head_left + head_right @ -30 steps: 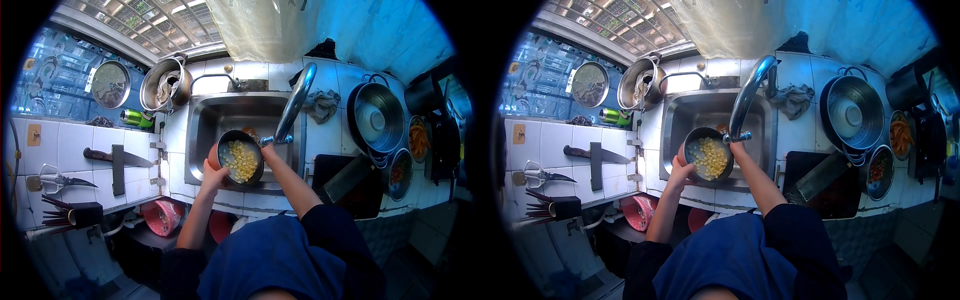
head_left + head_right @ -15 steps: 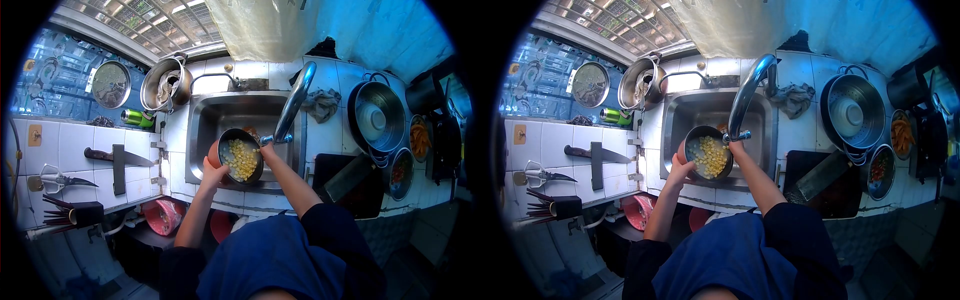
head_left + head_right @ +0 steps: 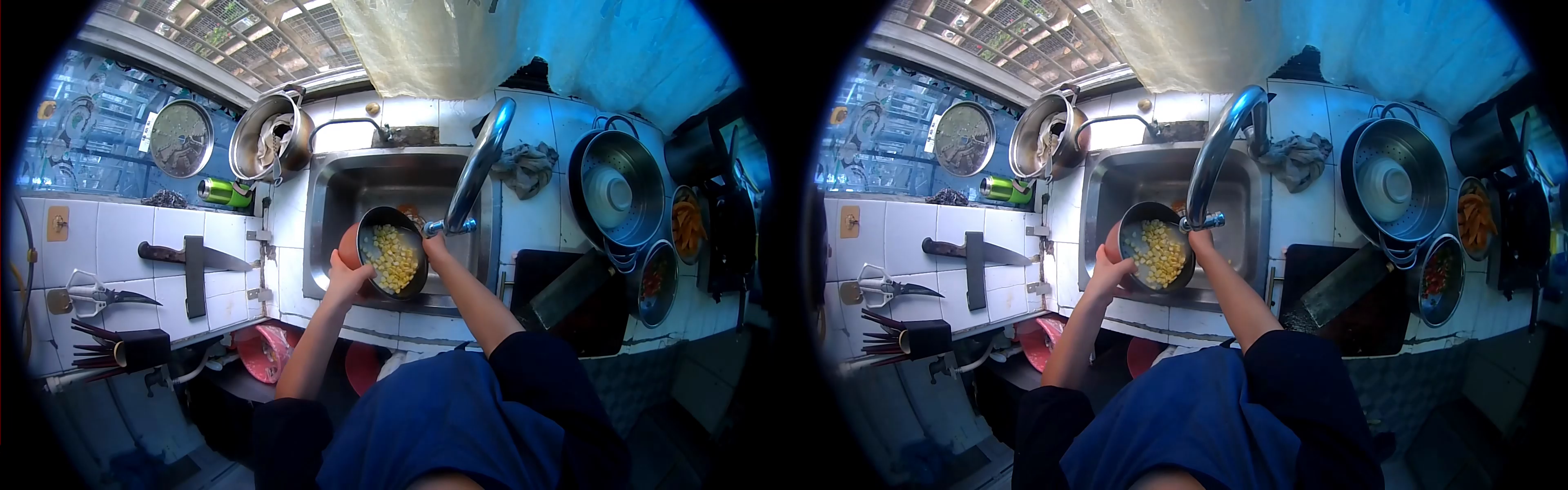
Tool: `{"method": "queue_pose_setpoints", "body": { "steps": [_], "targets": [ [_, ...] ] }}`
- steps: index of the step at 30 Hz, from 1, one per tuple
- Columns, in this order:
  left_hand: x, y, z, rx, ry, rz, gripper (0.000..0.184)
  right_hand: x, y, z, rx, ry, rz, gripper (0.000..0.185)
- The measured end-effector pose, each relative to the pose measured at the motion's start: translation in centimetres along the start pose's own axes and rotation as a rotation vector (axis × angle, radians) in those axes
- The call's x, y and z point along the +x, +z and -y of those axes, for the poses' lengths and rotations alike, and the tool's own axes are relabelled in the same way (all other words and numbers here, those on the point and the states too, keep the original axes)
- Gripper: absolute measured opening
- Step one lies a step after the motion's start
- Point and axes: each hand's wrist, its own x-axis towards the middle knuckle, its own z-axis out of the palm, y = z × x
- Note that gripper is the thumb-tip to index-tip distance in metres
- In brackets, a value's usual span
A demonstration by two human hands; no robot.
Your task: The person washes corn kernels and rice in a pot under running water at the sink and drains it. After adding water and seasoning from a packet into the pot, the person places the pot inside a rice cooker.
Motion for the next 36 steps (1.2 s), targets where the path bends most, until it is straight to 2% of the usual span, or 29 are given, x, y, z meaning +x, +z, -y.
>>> {"method": "queue_pose_setpoints", "body": {
  "steps": [5,7,8,11,14,16,29,31,32,34,36],
  "targets": [
    [0.1,0.0,-0.2,-0.007,0.01,0.004,0.102,-2.1,0.1,2.0,-0.034,0.033,-0.021,0.051],
    [-0.3,0.1,-0.7,0.02,-0.014,-0.005,0.102,-1.9,0.1,1.9,-0.047,0.001,-0.047,0.036],
    [-0.4,0.0,-0.9,0.019,-0.013,-0.005,0.102,-1.7,0.2,1.7,-0.047,0.0,-0.047,0.036],
    [-0.4,-0.2,-1.0,0.02,-0.001,0.018,0.103,-1.0,0.4,0.9,0.069,-0.027,-0.018,0.034],
    [0.0,-0.2,-0.8,0.047,-0.02,0.008,0.103,-1.2,0.7,1.1,0.14,0.039,-0.027,0.031],
    [-0.1,-0.1,-0.8,0.082,0.018,-0.042,0.078,-1.2,0.9,1.0,0.084,-0.008,-0.064,0.028],
    [-0.6,0.2,-1.2,0.151,0.016,-0.077,0.078,1.1,1.0,-0.9,0.145,0.033,-0.003,0.025],
    [-0.9,0.3,-1.5,0.166,0.022,-0.073,0.078,0.9,1.0,-1.0,0.226,-0.006,0.031,0.058],
    [-0.9,0.2,-1.6,0.168,0.021,-0.074,0.078,1.0,0.9,-1.0,0.227,-0.005,0.032,0.058],
    [-1.0,0.1,-1.7,0.174,0.023,-0.021,0.106,-0.1,0.6,0.1,0.123,0.108,0.031,0.059],
    [-1.2,0.2,-2.1,0.186,0.025,-0.028,0.106,-0.7,0.7,0.7,0.139,0.044,0.026,0.059]
  ]
}}
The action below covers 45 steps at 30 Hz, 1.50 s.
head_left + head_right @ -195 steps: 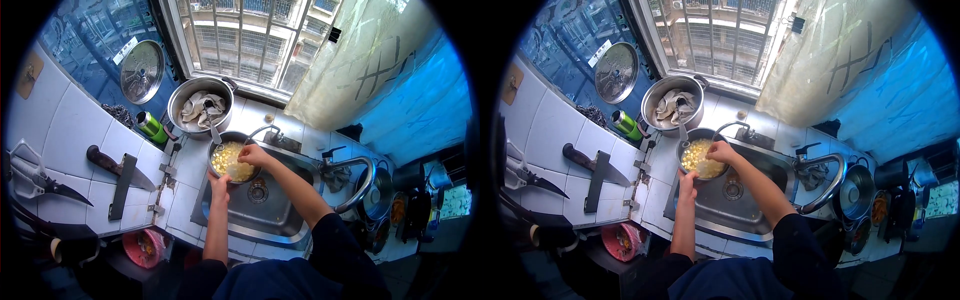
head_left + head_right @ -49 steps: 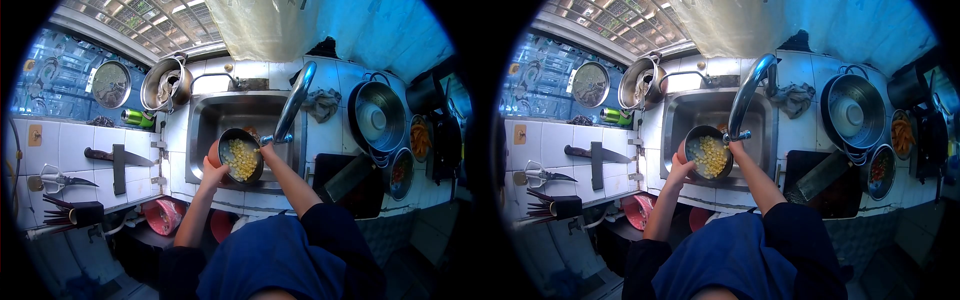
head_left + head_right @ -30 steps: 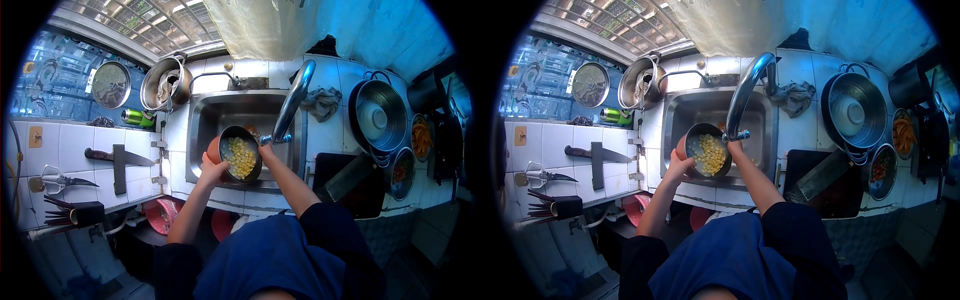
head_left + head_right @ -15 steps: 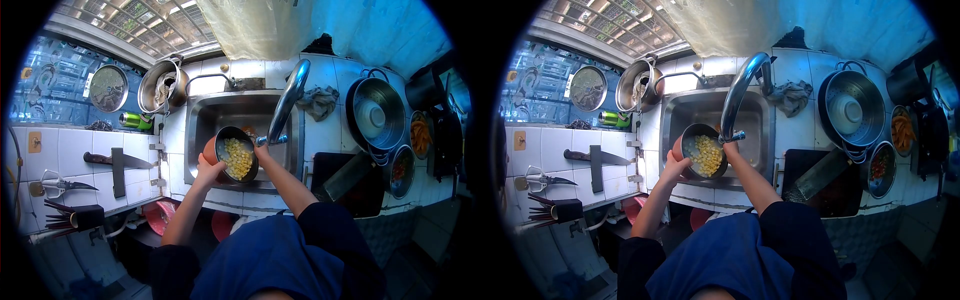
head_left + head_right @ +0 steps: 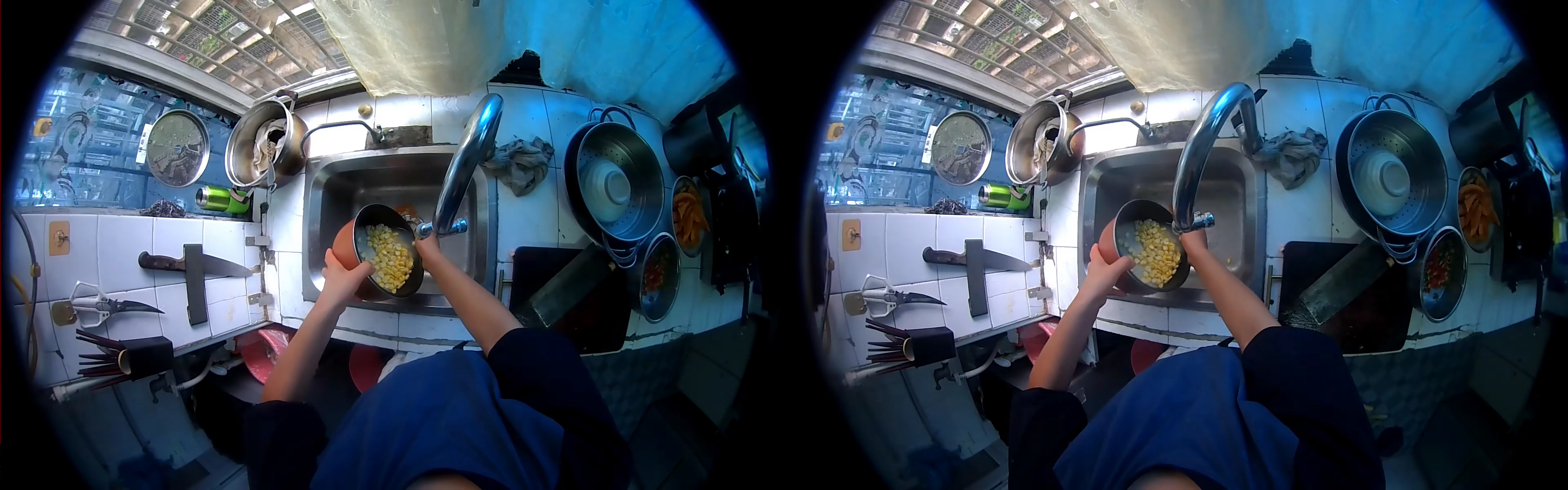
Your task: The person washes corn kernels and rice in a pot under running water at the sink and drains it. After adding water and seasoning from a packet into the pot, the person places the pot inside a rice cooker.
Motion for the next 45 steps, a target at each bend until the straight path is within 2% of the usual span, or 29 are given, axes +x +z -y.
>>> {"method": "queue_pose_setpoints", "body": {
  "steps": [1,5,9,14,16,17,20,22,26,29,31,32,34,39,45],
  "targets": [
    [-0.1,0.0,-0.1,0.01,0.001,-0.007,0.106,-0.2,0.1,0.1,0.013,-0.064,0.001,0.059],
    [-0.1,0.0,-0.2,0.023,0.004,-0.008,0.106,-0.5,0.3,0.2,0.057,-0.057,-0.011,0.056],
    [-0.3,0.0,-0.5,0.035,-0.006,-0.009,0.106,4.2,0.1,-3.5,0.093,-0.061,0.038,0.052],
    [-0.3,0.0,-0.5,0.035,-0.01,-0.006,0.106,6.0,0.1,-4.8,0.079,-0.036,0.058,0.049],
    [-0.5,0.1,-0.5,0.045,0.015,-0.083,0.08,6.7,0.2,-5.3,0.11,-0.02,0.078,0.049],
    [-0.5,0.1,-0.6,0.047,0.015,-0.083,0.08,7.0,0.3,-5.6,0.121,-0.014,0.085,0.049],
    [-0.6,0.0,-0.8,0.059,0.019,-0.097,0.08,7.9,0.5,-6.5,0.215,-0.037,0.126,0.051],
    [-0.6,-0.3,-0.9,0.033,-0.019,0.0,0.106,9.1,0.5,-7.5,0.157,-0.118,0.131,0.054],
    [-0.4,-0.3,-0.8,0.048,-0.015,-0.012,0.106,10.8,0.7,-8.8,0.152,-0.093,0.117,0.059],
    [-0.5,-0.2,-1.0,0.034,-0.011,-0.015,0.106,7.9,0.9,-6.3,0.237,-0.109,0.134,0.061],
    [-0.5,0.0,-0.9,0.054,0.023,-0.089,0.081,6.5,1.0,-5.0,0.187,-0.132,0.095,0.061],
    [-0.5,-0.1,-1.0,0.056,0.024,-0.089,0.081,6.0,1.0,-4.6,0.172,-0.139,0.081,0.061],
    [-0.6,-0.2,-1.3,0.05,-0.01,-0.019,0.106,4.9,1.1,-3.7,0.188,-0.155,0.097,0.06],
    [-0.5,-0.2,-1.7,0.074,-0.008,-0.018,0.105,0.6,1.1,-0.2,0.001,-0.181,0.026,0.053],
    [-0.2,-0.2,-1.8,0.073,-0.014,-0.014,0.106,9.0,1.7,-7.2,-0.088,-0.206,0.082,0.052]
  ]
}}
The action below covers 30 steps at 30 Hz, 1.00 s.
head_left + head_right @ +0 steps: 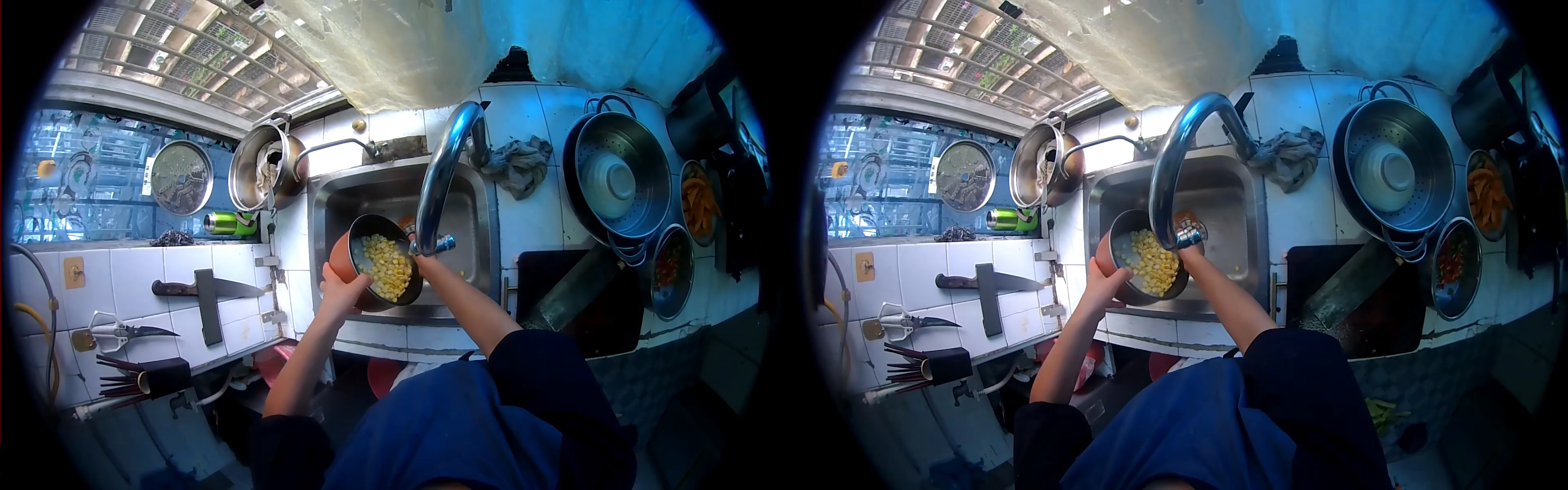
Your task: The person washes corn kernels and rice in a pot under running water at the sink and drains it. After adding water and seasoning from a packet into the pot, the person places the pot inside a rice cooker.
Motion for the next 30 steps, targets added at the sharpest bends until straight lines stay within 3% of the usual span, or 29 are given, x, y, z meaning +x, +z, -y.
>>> {"method": "queue_pose_setpoints", "body": {
  "steps": [4,7,14,22,24,30],
  "targets": [
    [0.1,-0.1,-0.2,0.015,-0.005,0.008,0.107,1.2,0.1,-1.5,0.223,0.133,-0.026,0.046],
    [-0.1,-0.1,-0.8,0.038,-0.029,0.0,0.108,3.2,0.6,-4.0,0.252,0.091,-0.116,0.027],
    [0.0,-0.3,-0.7,0.048,-0.018,-0.003,0.106,7.7,1.4,-9.6,0.505,0.209,-0.017,0.039],
    [-0.6,-0.5,-1.2,0.035,0.028,-0.037,0.099,6.9,1.7,-8.1,0.566,0.234,-0.009,0.039],
    [-0.8,-0.5,-1.4,0.033,0.034,-0.033,0.098,5.9,1.6,-6.6,0.737,0.29,0.008,0.022],
    [-0.8,-0.5,-1.4,0.045,0.045,-0.052,0.096,4.0,1.6,-3.9,0.96,0.339,-0.068,0.016]
  ]
}}
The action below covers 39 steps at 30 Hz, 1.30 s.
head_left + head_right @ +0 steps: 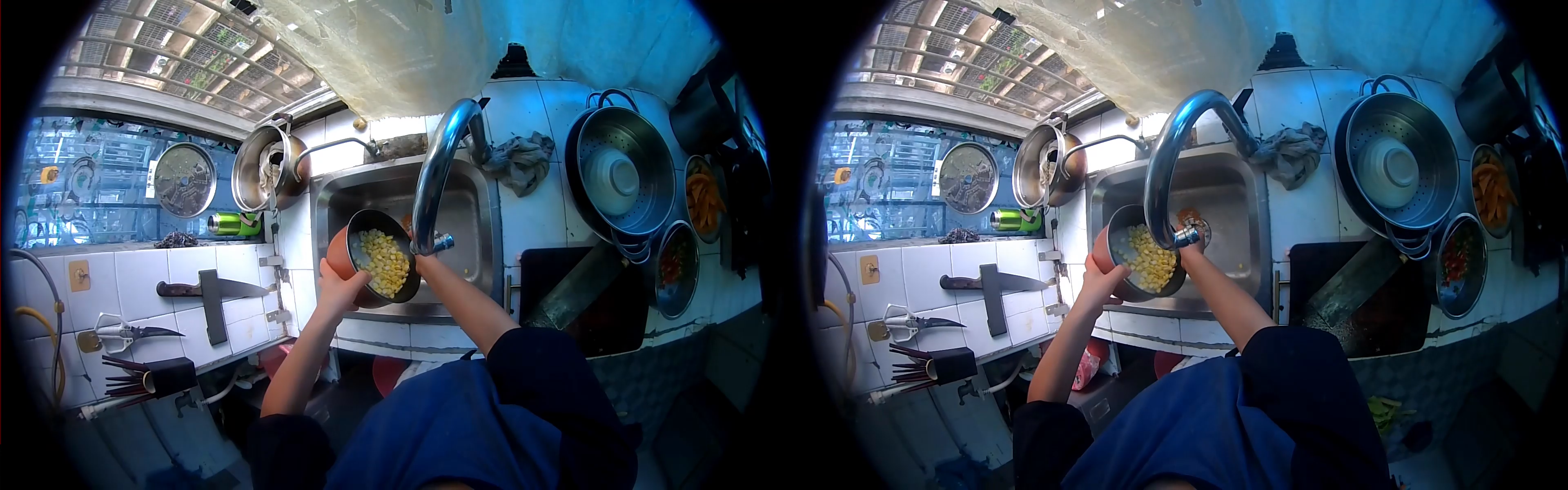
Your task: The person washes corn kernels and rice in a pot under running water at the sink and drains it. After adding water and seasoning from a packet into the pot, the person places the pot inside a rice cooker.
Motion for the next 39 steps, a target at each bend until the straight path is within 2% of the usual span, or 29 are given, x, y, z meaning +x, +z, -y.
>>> {"method": "queue_pose_setpoints", "body": {
  "steps": [1,4,10,13,16,19,21,26,39],
  "targets": [
    [0.0,0.0,-0.1,0.006,0.004,-0.002,0.095,0.6,-0.3,-0.2,0.034,0.008,-0.011,0.016],
    [0.1,0.0,0.1,0.009,0.015,-0.014,0.092,1.3,-0.6,-0.5,-0.203,-0.014,0.008,0.017],
    [-0.4,0.0,-0.7,0.028,0.028,-0.034,0.087,0.3,0.2,0.0,-0.028,0.032,-0.006,0.016],
    [-0.6,-0.1,-0.9,0.025,0.053,-0.037,0.082,-4.0,2.9,1.5,-0.137,-0.026,-0.095,0.014],
    [-0.5,0.1,-0.8,0.03,0.073,-0.074,0.079,-3.6,2.8,1.2,-0.323,-0.15,-0.091,0.042],
    [-0.7,0.1,-1.1,0.024,0.079,-0.07,0.078,-2.7,2.6,0.9,-0.272,-0.118,-0.019,0.046],
    [-0.5,0.1,-0.9,0.024,0.083,-0.07,0.078,-2.3,2.5,0.6,-0.345,-0.171,-0.077,0.046],
    [-0.7,0.1,-1.4,0.06,0.065,-0.096,0.078,2.5,0.2,-1.3,-0.341,-0.096,-0.018,0.047],
    [-0.8,-0.1,-1.9,0.057,0.074,-0.093,0.079,5.6,-0.9,-2.6,-0.417,0.012,0.045,0.05]
  ]
}}
